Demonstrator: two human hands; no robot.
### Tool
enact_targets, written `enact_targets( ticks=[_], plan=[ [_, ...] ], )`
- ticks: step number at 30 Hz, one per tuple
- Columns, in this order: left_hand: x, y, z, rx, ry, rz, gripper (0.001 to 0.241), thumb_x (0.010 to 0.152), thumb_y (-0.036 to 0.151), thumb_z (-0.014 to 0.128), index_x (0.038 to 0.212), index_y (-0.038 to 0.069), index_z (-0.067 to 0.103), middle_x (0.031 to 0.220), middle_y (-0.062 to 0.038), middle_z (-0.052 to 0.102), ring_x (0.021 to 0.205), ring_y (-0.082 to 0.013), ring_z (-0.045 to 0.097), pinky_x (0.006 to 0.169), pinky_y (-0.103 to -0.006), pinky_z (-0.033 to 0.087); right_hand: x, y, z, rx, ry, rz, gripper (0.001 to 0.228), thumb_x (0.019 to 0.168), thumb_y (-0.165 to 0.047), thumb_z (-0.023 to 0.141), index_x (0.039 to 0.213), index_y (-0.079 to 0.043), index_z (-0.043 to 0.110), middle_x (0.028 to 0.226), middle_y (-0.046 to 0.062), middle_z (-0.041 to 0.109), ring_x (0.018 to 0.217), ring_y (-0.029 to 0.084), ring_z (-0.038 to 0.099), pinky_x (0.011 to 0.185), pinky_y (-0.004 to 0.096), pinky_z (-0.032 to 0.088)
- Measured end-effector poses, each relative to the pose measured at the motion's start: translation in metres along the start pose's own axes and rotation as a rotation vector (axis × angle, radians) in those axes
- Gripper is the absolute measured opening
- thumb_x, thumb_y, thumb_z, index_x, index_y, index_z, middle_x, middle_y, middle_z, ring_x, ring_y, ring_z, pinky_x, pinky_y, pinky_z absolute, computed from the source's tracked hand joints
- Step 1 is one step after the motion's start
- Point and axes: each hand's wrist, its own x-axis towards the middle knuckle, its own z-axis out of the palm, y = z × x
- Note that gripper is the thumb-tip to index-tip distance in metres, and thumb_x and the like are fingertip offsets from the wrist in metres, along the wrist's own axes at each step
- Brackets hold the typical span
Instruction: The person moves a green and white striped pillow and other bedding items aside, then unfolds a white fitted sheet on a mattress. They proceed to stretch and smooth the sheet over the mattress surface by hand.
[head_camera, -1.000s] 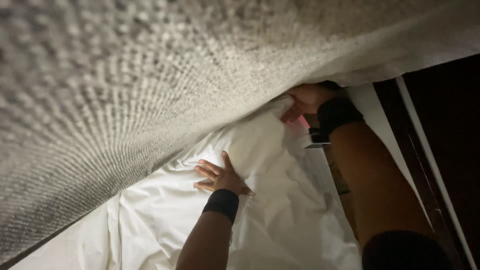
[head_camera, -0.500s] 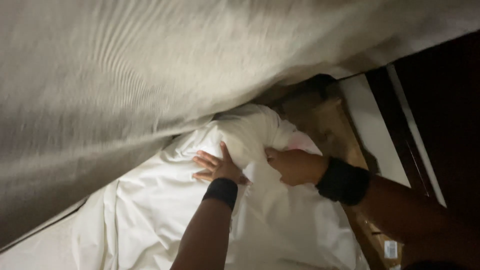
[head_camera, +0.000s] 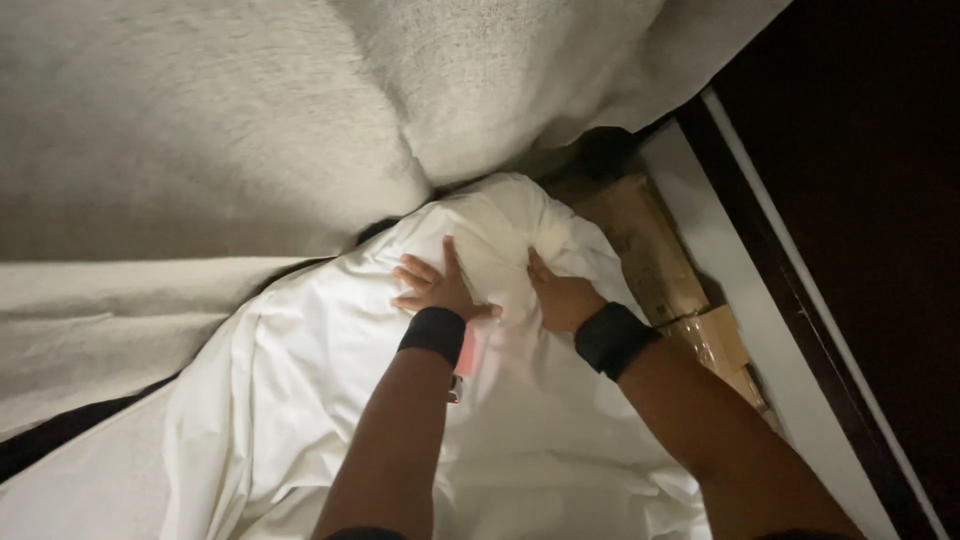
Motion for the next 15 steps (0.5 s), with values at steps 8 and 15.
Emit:
enact_targets(
  ticks=[8,15],
  plan=[
    [-0.006,-0.009,0.029,0.159,0.237,0.257,0.143,0.066,0.065,0.089,0.165,0.03,-0.007,0.167,-0.03,-0.009,0.152,-0.0541,0.01,0.101,-0.0832,0.031,-0.008,-0.005,0.027,0.026,0.036,-0.004,0.087,0.082,-0.013,0.067,0.156,-0.002,0.022,0.152,0.018,0.028,0.092,0.035,0.066,0.078,0.044,0.056],
    [0.011,0.042,0.034,0.291,0.352,0.542,0.089,0.094,0.025,0.068,0.164,0.036,0.014,0.174,-0.01,0.001,0.14,-0.0512,0.038,0.09,-0.072,0.049,-0.014,-0.002,0.044,0.081,0.027,0.005,0.081,0.084,-0.014,0.066,0.154,-0.004,0.027,0.148,0.017,0.036,0.096,0.035,0.066,0.081,0.044,0.056]
  ],
)
